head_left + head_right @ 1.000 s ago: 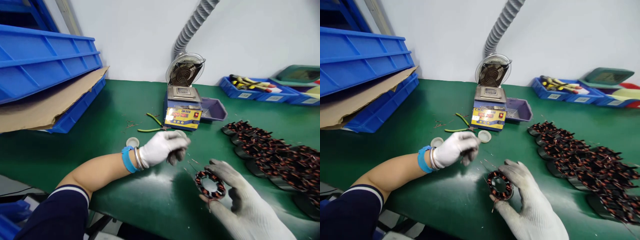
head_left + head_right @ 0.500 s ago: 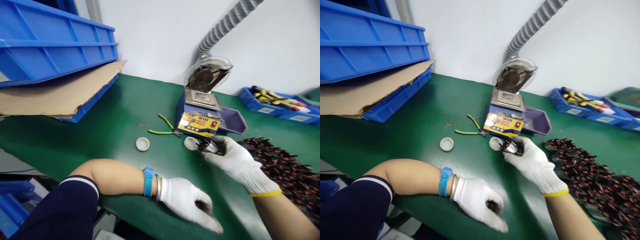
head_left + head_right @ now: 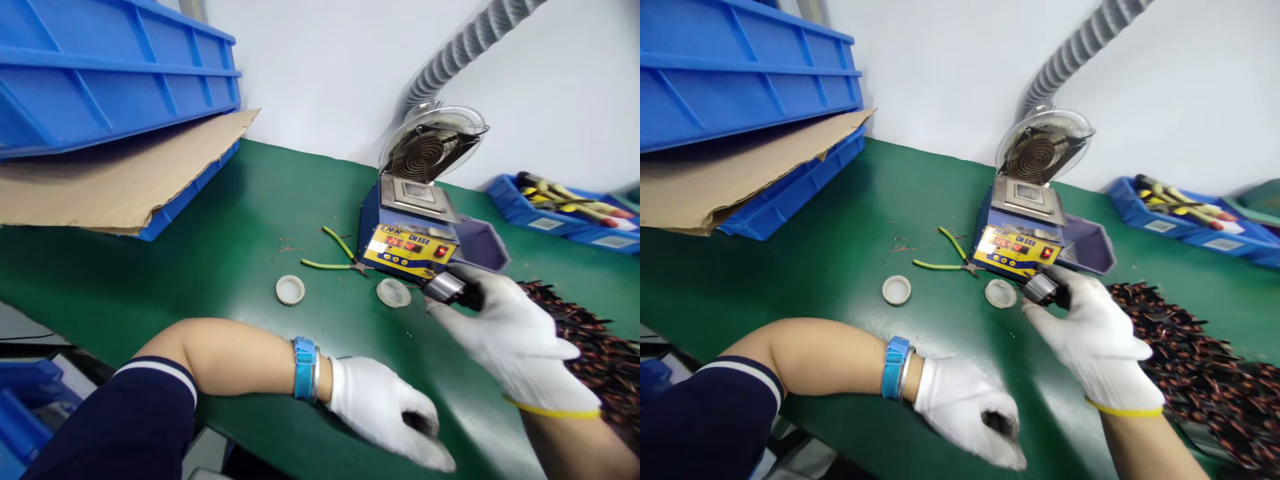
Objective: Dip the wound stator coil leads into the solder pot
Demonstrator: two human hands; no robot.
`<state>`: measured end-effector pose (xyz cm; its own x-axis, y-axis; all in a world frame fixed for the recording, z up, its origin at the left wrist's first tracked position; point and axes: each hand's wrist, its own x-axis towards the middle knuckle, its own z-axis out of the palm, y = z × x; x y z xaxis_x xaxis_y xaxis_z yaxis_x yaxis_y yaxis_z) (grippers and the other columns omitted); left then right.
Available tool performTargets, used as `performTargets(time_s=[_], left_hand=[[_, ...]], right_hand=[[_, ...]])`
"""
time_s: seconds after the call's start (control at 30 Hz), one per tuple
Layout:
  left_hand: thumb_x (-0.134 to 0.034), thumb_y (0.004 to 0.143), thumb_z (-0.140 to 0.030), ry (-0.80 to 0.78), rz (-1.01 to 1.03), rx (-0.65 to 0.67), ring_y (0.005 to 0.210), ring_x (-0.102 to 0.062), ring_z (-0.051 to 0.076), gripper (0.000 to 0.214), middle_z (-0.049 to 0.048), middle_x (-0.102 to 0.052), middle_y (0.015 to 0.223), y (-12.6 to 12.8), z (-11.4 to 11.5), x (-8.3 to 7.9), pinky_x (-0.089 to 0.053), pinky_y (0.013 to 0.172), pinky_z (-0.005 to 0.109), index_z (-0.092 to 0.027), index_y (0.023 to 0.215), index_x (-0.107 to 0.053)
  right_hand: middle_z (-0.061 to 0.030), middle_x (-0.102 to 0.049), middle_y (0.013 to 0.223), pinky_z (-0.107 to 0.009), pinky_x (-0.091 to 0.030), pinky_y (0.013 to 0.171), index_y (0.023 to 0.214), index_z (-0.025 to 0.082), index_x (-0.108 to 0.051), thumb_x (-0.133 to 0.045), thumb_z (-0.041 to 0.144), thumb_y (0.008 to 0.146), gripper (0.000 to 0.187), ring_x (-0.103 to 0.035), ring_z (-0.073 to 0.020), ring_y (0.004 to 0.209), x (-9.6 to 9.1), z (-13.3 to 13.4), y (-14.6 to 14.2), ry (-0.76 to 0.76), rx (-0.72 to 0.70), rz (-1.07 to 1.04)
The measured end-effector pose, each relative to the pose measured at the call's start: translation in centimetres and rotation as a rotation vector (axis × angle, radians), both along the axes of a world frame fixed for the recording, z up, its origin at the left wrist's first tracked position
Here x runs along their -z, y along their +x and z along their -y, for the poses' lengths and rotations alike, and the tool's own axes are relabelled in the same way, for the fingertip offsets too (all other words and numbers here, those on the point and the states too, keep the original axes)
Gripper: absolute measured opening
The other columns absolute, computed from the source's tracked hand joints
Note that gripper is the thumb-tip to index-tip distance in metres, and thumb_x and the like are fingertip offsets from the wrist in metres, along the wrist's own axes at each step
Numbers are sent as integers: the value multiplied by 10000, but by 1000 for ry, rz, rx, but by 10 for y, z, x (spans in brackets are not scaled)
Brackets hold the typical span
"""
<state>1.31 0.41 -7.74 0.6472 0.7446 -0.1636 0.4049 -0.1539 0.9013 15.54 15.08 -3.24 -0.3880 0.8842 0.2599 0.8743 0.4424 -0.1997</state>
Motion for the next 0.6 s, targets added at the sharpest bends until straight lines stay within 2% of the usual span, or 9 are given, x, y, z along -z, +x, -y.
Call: performTargets(time_s=[0.1, 0.17, 0.27, 0.33, 0.4, 0.47, 0.53, 0.6], left_hand=[[-597, 843, -688, 37, 10, -37, 835, -660, 170, 456, -8, -721, 867, 0, 1, 2, -482, 707, 258, -235, 835, -635], [-593, 851, -682, 64, 17, -57, 820, -661, 165, 456, -2, -723, 855, 1, 3, 3, -483, 705, 254, -229, 822, -638], [-597, 852, -677, 84, 22, -57, 805, -665, 160, 456, 3, -728, 845, 2, 4, 6, -485, 696, 248, -225, 811, -641], [-592, 851, -681, 89, 18, -55, 812, -669, 165, 461, 6, -729, 843, 4, 4, 8, -488, 701, 251, -224, 807, -640], [-589, 839, -694, 75, -3, -41, 817, -672, 174, 469, 5, -726, 834, 5, 2, 8, -489, 691, 258, -228, 805, -635], [-591, 821, -706, 47, -37, -12, 835, -678, 186, 472, 0, -723, 842, 6, 0, 6, -489, 677, 263, -235, 808, -626], [-601, 814, -697, 7, -66, 29, 863, -685, 193, 460, -4, -722, 870, 5, -2, 3, -494, 678, 261, -237, 809, -611], [-636, 809, -657, -31, -79, 80, 893, -690, 194, 428, -1, -721, 897, 4, -5, -2, -504, 706, 258, -231, 813, -599]], right_hand=[[-114, -669, 1222, -381, -504, 692, 1292, 229, -633, -569, 418, 884, 454, -657, -294, 946, 3, 5, -3, 334, -249, 316], [-106, -672, 1219, -367, -480, 665, 1279, 228, -644, -548, 353, 910, 401, -647, -279, 910, 9, 7, -4, 390, -338, 407], [-97, -680, 1196, -344, -457, 632, 1260, 226, -655, -574, 335, 897, 387, -638, -266, 872, 15, 11, -4, 472, -372, 437], [-100, -685, 1168, -343, -453, 627, 1241, 214, -662, -588, 324, 885, 380, -628, -260, 856, 10, 11, -3, 540, -380, 433], [-102, -686, 1151, -345, -448, 631, 1226, 208, -665, -598, 329, 878, 375, -616, -253, 845, -4, 5, -5, 568, -359, 412], [-104, -679, 1165, -348, -419, 621, 1243, 220, -652, -588, 378, 890, 393, -599, -251, 840, -29, -8, -13, 559, -268, 396], [-124, -649, 1228, -355, -396, 652, 1296, 229, -621, -563, 450, 907, 451, -592, -269, 913, -60, -28, -28, 506, -167, 373], [-161, -595, 1301, -383, -401, 746, 1356, 220, -583, -541, 506, 916, 526, -569, -310, 1058, -88, -53, -48, 401, -91, 329]])
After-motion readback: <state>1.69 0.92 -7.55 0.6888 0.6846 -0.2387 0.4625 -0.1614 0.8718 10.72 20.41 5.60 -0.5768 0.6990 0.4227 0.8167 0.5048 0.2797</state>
